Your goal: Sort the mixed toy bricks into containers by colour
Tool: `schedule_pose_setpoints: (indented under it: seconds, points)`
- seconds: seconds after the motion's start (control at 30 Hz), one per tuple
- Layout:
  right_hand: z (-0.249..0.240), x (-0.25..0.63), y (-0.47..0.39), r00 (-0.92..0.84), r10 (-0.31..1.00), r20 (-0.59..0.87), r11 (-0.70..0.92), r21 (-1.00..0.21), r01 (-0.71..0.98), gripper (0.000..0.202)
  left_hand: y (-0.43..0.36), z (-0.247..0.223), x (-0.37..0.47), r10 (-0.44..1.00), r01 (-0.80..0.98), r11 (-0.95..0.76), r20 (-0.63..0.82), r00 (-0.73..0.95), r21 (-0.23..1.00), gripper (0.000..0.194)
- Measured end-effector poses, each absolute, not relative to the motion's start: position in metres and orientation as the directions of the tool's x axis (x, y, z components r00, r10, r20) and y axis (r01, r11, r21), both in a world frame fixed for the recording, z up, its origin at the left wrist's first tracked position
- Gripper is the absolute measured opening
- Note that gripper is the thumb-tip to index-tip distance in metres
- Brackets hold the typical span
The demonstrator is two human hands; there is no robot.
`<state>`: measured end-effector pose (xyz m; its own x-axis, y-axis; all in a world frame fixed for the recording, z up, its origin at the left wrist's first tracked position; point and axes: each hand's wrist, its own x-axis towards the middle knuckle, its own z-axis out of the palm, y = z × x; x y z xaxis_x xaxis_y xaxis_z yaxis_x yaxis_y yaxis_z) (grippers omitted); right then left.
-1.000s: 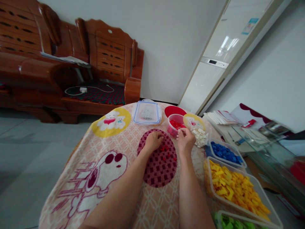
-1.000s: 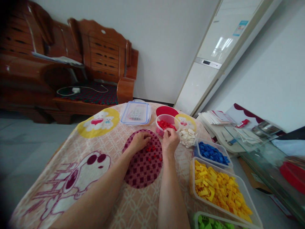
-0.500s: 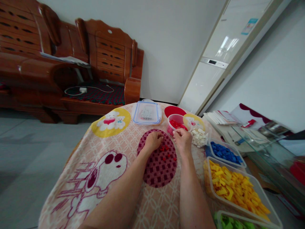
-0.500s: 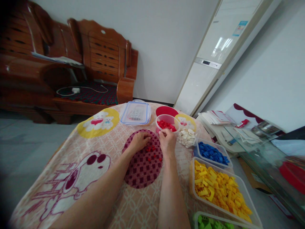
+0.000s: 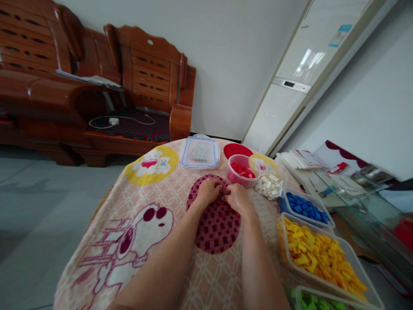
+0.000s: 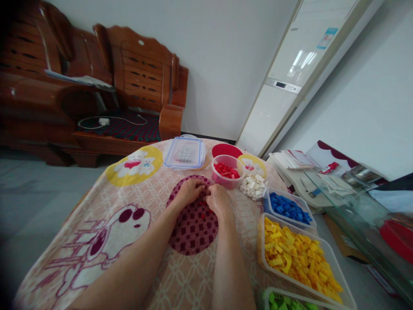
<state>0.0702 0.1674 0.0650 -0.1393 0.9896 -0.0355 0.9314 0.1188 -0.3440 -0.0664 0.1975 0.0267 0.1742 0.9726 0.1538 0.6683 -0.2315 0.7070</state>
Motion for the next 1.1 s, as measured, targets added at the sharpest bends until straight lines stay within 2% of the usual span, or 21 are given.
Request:
schedule_pose_setpoints:
  seconds: [0.17,0.3,0.5,0.63,0.77,0.9,0.97,1.1]
  points:
    - [0.062,0.083,0.167,-0.177,0.984,-0.033,0.151,-0.376,0.914,0.011,0.197,0.027,-0.066,0.976,0.669,-0.217,0.139,0.169,0.711,0.027]
    - [0.06,0.088,0.167,-0.217,0.976,-0.031,0.183,-0.428,0.885,0.006,0.196,0.028,-0.066,0.977,0.663,-0.213,0.134,0.168,0.718,0.026]
    - [0.057,0.087,0.168,-0.187,0.982,-0.018,0.165,-0.394,0.904,0.006,0.197,0.027,-0.066,0.976,0.663,-0.214,0.132,0.172,0.717,0.027]
    - [0.053,0.087,0.168,-0.126,0.991,0.047,0.133,-0.477,0.869,0.009,0.196,0.029,-0.066,0.976,0.672,-0.216,0.127,0.179,0.708,0.027]
    - [0.054,0.088,0.169,-0.051,0.997,0.059,0.077,-0.671,0.738,0.009,0.196,0.03,-0.066,0.973,0.675,-0.226,0.134,0.186,0.702,0.027]
    - [0.062,0.088,0.172,0.075,0.995,0.059,0.018,-0.887,0.461,0.014,0.196,0.03,-0.067,0.971,0.69,-0.236,0.14,0.194,0.684,0.026]
    - [0.067,0.089,0.173,0.151,0.983,0.099,0.041,-0.937,0.347,0.019,0.196,0.03,-0.067,0.972,0.691,-0.23,0.131,0.193,0.686,0.026]
    - [0.071,0.092,0.176,0.343,0.916,0.209,0.136,-0.965,0.223,0.026,0.196,0.031,-0.066,0.977,0.685,-0.206,0.109,0.184,0.699,0.027]
